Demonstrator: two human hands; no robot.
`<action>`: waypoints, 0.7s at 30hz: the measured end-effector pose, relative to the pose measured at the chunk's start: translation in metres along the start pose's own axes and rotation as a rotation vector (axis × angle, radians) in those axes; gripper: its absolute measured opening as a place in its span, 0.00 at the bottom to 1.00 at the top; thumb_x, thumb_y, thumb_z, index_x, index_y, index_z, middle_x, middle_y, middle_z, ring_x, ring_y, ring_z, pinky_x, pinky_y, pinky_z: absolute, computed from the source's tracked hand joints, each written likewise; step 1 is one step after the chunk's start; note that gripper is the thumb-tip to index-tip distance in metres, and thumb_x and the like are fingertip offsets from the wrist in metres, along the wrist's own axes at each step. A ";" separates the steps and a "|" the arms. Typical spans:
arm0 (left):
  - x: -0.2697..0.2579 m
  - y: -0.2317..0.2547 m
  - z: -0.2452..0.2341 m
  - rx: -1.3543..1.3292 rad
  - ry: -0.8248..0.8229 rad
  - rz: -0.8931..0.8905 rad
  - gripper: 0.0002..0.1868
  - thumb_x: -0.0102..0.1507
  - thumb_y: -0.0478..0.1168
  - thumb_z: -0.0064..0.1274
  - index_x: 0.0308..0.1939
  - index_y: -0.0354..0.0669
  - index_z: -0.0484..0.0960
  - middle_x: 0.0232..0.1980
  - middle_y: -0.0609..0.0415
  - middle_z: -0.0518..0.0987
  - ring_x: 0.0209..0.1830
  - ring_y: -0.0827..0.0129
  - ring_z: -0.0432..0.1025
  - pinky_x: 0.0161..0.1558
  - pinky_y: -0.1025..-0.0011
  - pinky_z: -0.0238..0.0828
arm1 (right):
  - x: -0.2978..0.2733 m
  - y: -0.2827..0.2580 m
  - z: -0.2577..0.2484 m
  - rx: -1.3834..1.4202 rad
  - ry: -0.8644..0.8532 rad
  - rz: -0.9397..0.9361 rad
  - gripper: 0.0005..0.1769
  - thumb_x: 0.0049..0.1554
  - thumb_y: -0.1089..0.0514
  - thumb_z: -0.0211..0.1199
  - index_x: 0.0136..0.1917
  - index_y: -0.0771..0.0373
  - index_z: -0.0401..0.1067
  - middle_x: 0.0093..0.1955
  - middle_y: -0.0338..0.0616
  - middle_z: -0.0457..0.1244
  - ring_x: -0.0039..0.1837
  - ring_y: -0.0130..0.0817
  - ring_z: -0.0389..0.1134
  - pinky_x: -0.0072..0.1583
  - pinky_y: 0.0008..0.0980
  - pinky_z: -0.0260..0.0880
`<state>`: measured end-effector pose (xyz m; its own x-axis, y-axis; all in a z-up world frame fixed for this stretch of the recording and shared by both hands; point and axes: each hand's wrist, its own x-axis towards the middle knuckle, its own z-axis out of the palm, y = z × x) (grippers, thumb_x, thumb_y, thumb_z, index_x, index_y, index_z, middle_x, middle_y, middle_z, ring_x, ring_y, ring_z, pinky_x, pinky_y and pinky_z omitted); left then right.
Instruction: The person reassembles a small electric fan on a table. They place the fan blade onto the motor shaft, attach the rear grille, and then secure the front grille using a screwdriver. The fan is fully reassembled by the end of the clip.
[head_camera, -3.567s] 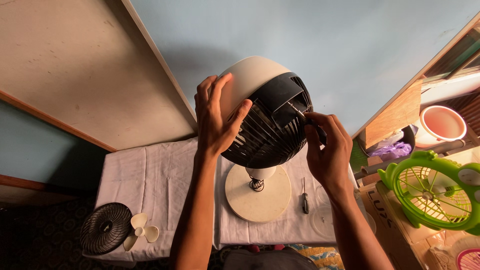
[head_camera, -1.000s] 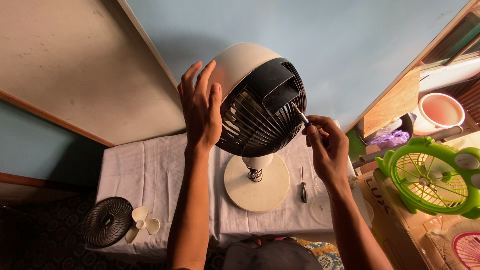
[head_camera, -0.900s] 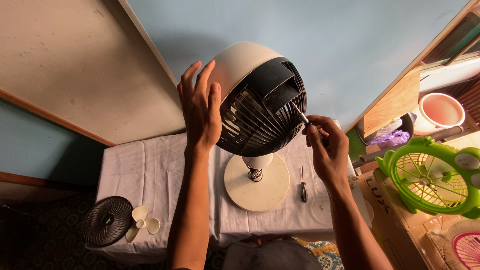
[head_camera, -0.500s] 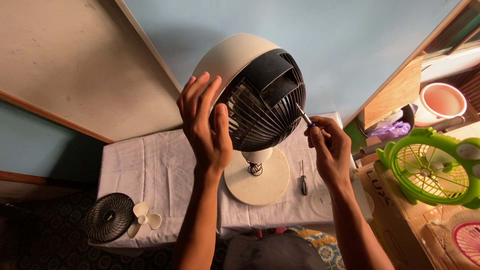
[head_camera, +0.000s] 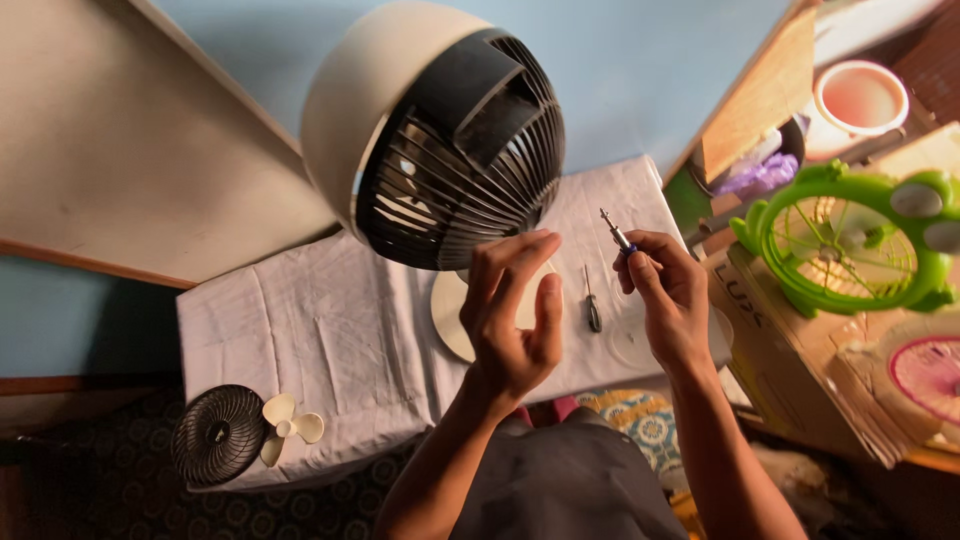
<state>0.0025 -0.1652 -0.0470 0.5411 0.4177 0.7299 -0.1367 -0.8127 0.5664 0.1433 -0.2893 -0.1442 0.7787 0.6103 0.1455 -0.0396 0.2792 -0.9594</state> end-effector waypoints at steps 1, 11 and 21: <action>-0.005 0.001 0.006 -0.026 -0.012 -0.024 0.15 0.70 0.31 0.49 0.60 0.35 0.78 0.58 0.47 0.78 0.58 0.59 0.75 0.61 0.65 0.74 | -0.006 0.003 -0.005 0.016 0.006 0.006 0.13 0.67 0.61 0.57 0.61 0.72 0.71 0.46 0.40 0.65 0.46 0.24 0.61 0.50 0.24 0.63; -0.060 -0.021 0.085 -0.419 -0.215 -0.477 0.13 0.71 0.33 0.50 0.58 0.33 0.79 0.53 0.47 0.81 0.48 0.68 0.79 0.49 0.72 0.81 | -0.061 0.048 -0.051 0.220 0.119 0.138 0.14 0.68 0.60 0.56 0.62 0.72 0.69 0.48 0.41 0.64 0.48 0.25 0.60 0.51 0.26 0.61; -0.123 -0.060 0.163 -0.739 -0.381 -0.898 0.14 0.70 0.36 0.52 0.56 0.28 0.80 0.47 0.47 0.83 0.42 0.70 0.80 0.46 0.71 0.82 | -0.102 0.090 -0.091 0.268 0.241 0.278 0.13 0.68 0.60 0.54 0.62 0.71 0.69 0.48 0.41 0.64 0.46 0.25 0.60 0.51 0.25 0.62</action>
<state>0.0794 -0.2343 -0.2329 0.8772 0.4648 -0.1205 0.0389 0.1812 0.9827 0.1177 -0.3938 -0.2675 0.8377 0.5085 -0.1994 -0.4036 0.3302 -0.8533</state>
